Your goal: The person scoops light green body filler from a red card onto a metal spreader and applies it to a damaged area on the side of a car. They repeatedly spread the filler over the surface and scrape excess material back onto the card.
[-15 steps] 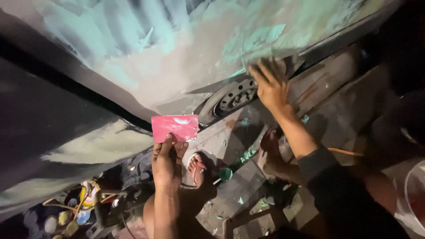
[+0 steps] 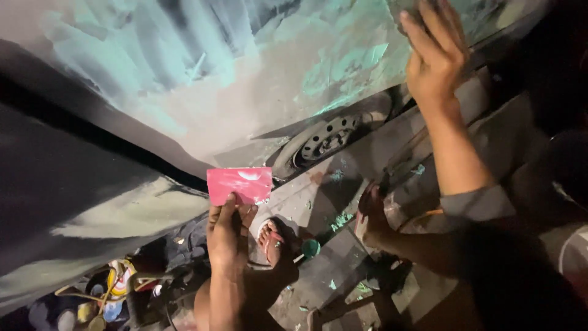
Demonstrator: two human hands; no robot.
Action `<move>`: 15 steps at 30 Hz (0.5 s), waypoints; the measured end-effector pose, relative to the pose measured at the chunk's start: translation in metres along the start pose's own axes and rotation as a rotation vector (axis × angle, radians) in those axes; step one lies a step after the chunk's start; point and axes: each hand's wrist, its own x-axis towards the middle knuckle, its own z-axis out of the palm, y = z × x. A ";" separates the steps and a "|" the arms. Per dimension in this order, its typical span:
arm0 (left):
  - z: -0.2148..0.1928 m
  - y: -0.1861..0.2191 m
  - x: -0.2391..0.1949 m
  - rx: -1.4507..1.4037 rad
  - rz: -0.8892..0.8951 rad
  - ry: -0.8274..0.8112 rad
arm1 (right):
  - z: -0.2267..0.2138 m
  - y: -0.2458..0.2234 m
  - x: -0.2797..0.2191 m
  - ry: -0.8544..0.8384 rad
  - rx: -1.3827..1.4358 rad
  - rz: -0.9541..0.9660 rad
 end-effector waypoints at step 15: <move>0.004 0.000 -0.003 0.076 0.068 0.045 | 0.012 -0.081 -0.097 -0.263 -0.106 0.316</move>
